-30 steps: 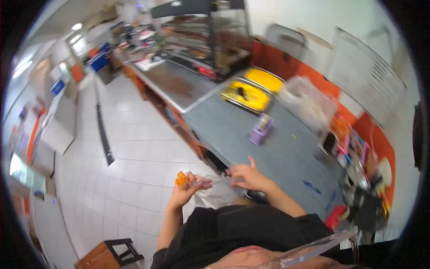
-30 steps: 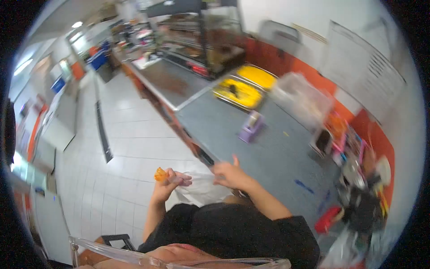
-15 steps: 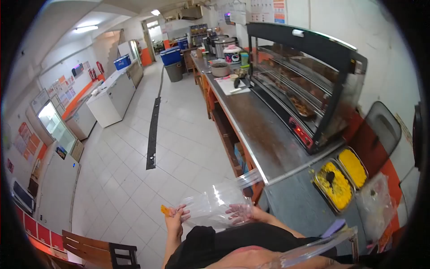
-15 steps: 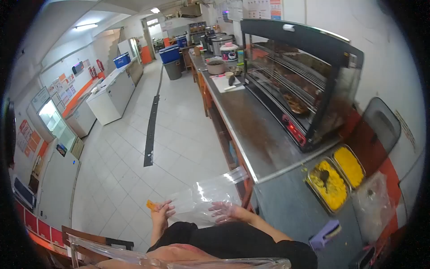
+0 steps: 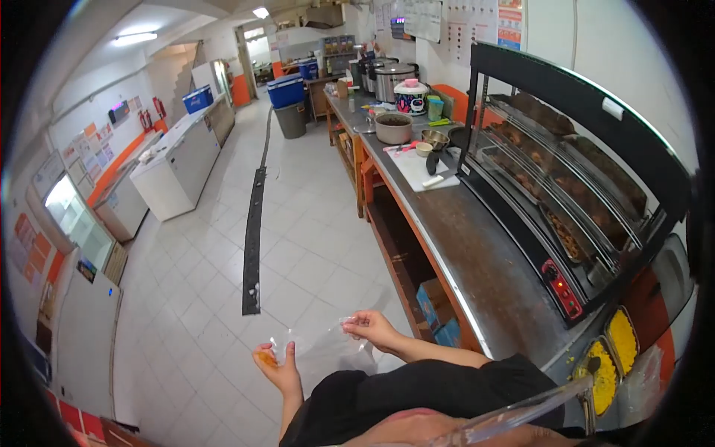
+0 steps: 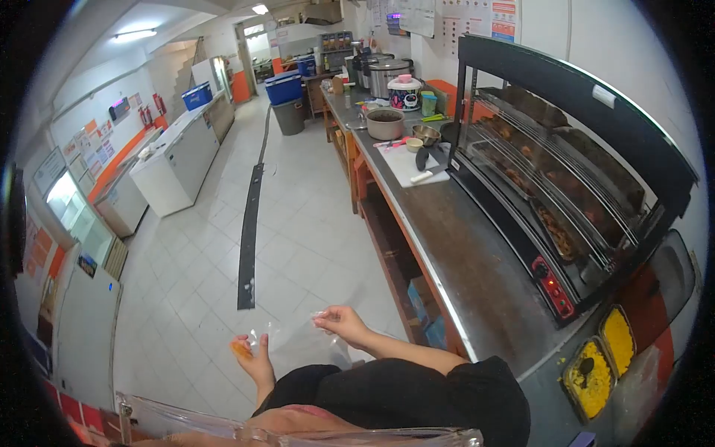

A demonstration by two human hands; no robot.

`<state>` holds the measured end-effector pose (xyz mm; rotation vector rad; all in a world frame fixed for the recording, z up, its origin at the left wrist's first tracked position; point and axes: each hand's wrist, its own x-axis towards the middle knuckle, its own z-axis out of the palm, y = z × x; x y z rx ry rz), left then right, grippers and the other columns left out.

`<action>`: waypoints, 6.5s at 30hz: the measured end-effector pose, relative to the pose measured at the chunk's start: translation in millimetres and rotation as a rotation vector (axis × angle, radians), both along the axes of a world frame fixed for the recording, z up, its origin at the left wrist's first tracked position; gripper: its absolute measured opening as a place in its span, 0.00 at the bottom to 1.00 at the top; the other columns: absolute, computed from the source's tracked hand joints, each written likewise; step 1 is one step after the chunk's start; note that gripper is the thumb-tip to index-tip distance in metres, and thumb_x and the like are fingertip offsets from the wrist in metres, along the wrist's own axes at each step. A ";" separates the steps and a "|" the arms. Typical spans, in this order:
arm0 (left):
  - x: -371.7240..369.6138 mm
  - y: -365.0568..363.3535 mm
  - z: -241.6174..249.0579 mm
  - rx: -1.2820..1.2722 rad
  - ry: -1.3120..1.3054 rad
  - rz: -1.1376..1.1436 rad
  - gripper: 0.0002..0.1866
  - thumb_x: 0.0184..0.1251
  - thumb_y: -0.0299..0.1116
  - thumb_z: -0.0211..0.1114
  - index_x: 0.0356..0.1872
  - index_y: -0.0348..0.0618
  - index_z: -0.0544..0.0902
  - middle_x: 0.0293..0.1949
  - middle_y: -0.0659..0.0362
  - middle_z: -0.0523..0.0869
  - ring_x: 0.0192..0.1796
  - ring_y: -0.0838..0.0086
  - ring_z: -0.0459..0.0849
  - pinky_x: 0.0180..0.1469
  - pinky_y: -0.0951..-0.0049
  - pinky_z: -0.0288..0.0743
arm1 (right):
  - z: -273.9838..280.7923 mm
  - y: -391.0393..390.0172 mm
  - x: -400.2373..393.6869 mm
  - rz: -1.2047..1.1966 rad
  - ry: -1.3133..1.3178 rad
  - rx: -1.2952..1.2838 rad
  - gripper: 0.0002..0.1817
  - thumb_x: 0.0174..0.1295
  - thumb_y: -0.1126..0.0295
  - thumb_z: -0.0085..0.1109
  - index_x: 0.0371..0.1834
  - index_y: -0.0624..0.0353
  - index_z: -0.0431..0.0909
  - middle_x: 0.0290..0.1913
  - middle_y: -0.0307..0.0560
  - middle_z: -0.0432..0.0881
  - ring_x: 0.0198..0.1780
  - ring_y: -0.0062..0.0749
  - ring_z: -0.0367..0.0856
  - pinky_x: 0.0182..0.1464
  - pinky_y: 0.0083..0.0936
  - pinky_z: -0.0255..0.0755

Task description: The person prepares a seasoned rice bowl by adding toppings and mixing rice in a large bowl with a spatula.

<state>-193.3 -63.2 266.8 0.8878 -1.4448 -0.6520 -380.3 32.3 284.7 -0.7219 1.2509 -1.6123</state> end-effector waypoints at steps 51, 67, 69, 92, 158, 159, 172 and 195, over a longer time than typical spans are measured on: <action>-667.1 -821.8 76.9 1.138 0.179 -1.456 0.17 0.57 0.28 0.60 0.21 0.53 0.58 0.14 0.71 0.60 0.11 0.87 0.54 0.10 0.85 0.47 | 64.8 -608.5 -596.5 -0.787 1.225 0.280 0.18 0.48 0.58 0.61 0.14 0.59 0.68 0.12 0.47 0.69 0.15 0.37 0.69 0.18 0.29 0.61; -789.4 -767.8 79.3 -0.149 -0.044 -1.579 0.12 0.47 0.23 0.64 0.31 0.40 0.69 0.34 0.59 0.75 0.39 0.71 0.73 0.45 0.74 0.63 | 76.4 -636.0 -631.6 -1.004 0.549 0.238 0.21 0.59 0.63 0.51 0.12 0.61 0.61 0.13 0.33 0.60 0.20 0.13 0.56 0.21 0.17 0.54; -801.8 -749.4 79.4 -0.328 -0.282 -1.838 0.10 0.49 0.24 0.62 0.33 0.39 0.72 0.37 0.58 0.77 0.43 0.70 0.75 0.47 0.72 0.65 | 75.6 -635.9 -636.9 -0.855 0.598 0.290 0.20 0.62 0.61 0.45 0.17 0.64 0.69 0.13 0.37 0.66 0.19 0.16 0.63 0.22 0.20 0.60; -848.4 -662.4 27.4 -0.274 -1.459 -1.888 0.27 0.62 0.52 0.46 0.42 0.34 0.75 0.34 0.46 0.80 0.39 0.55 0.78 0.43 0.61 0.68 | 35.1 -573.3 -629.1 -0.793 0.486 -0.019 0.21 0.66 0.63 0.37 0.61 0.52 0.59 0.44 0.39 0.74 0.31 0.19 0.66 0.37 0.17 0.65; -1008.3 -758.2 52.7 -0.300 -0.699 -1.371 0.12 0.48 0.31 0.64 0.32 0.37 0.73 0.29 0.54 0.74 0.33 0.63 0.73 0.37 0.68 0.68 | 60.8 -434.7 -1042.6 -1.514 0.556 -0.065 0.20 0.52 0.78 0.47 0.51 0.60 0.69 0.44 0.41 0.76 0.33 0.19 0.72 0.35 0.17 0.67; -1025.4 -770.9 41.3 -0.310 -0.692 -1.383 0.12 0.48 0.31 0.64 0.32 0.37 0.73 0.29 0.54 0.74 0.33 0.63 0.73 0.37 0.68 0.68 | 51.2 -438.6 -1050.3 -1.490 0.553 0.128 0.20 0.51 0.78 0.47 0.50 0.58 0.71 0.43 0.41 0.76 0.34 0.21 0.73 0.36 0.19 0.67; -1274.2 -901.2 34.4 -0.249 -0.763 -1.844 0.09 0.50 0.31 0.62 0.31 0.38 0.74 0.31 0.55 0.75 0.36 0.63 0.74 0.39 0.70 0.69 | 40.9 -590.0 -1289.5 -1.214 0.691 1.109 0.34 0.42 0.44 0.60 0.51 0.52 0.72 0.46 0.57 0.74 0.48 0.41 0.73 0.51 0.33 0.65; -1566.3 -741.1 66.5 -0.373 -0.401 -2.055 0.27 0.44 0.25 0.66 0.49 0.49 0.67 0.38 0.54 0.75 0.45 0.63 0.72 0.49 0.65 0.64 | 40.5 -636.5 -1151.1 -2.023 0.188 -0.350 0.18 0.51 0.77 0.49 0.46 0.57 0.58 0.42 0.46 0.70 0.36 0.28 0.73 0.38 0.28 0.73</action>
